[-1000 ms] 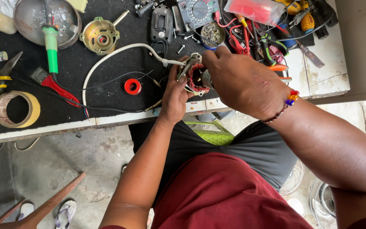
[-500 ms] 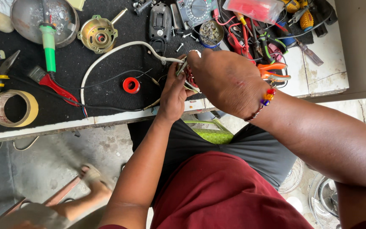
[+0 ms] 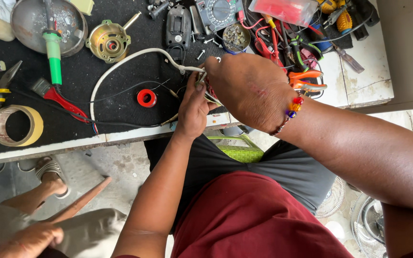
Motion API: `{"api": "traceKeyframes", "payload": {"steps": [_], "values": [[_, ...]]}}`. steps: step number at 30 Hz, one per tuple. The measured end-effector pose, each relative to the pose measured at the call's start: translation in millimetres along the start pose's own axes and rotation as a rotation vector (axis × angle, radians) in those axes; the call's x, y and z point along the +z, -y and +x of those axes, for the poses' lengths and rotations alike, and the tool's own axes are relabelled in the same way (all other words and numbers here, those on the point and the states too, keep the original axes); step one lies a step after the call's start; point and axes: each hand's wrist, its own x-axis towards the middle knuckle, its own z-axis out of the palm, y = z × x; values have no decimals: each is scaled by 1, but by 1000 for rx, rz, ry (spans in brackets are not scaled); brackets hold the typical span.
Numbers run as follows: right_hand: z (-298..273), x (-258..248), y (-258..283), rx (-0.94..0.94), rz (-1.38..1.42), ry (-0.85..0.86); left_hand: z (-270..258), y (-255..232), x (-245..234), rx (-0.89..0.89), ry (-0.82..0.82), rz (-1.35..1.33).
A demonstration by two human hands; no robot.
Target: The person assembles a small electrical component by fitting a brass housing onto a stator with red windings, then removes it and repeats the process. They handle the stator and housing repeatedly, aligning and seating the parts by hand.
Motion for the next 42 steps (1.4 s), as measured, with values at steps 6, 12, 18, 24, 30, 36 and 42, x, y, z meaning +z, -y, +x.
{"api": "traceKeyframes", "payload": {"steps": [6,12,18,24,30,36,42], "values": [[3,2,7,61,50,55,4,15,-11,12,-12,-83],[11,10,13,108,56,83,4,18,-14,-10,-24,-85],[20,7,12,92,64,121,4,11,-11,45,59,-56],[15,16,7,72,92,70,3,7,-7,26,51,-85],[-10,-28,-16,-36,301,199,-2,-8,4,9,37,-48],[-60,-11,-47,-181,565,-234,-1,-4,2,40,76,-114],[-76,17,-35,-118,592,-463,-1,-6,2,55,70,-61]]}}
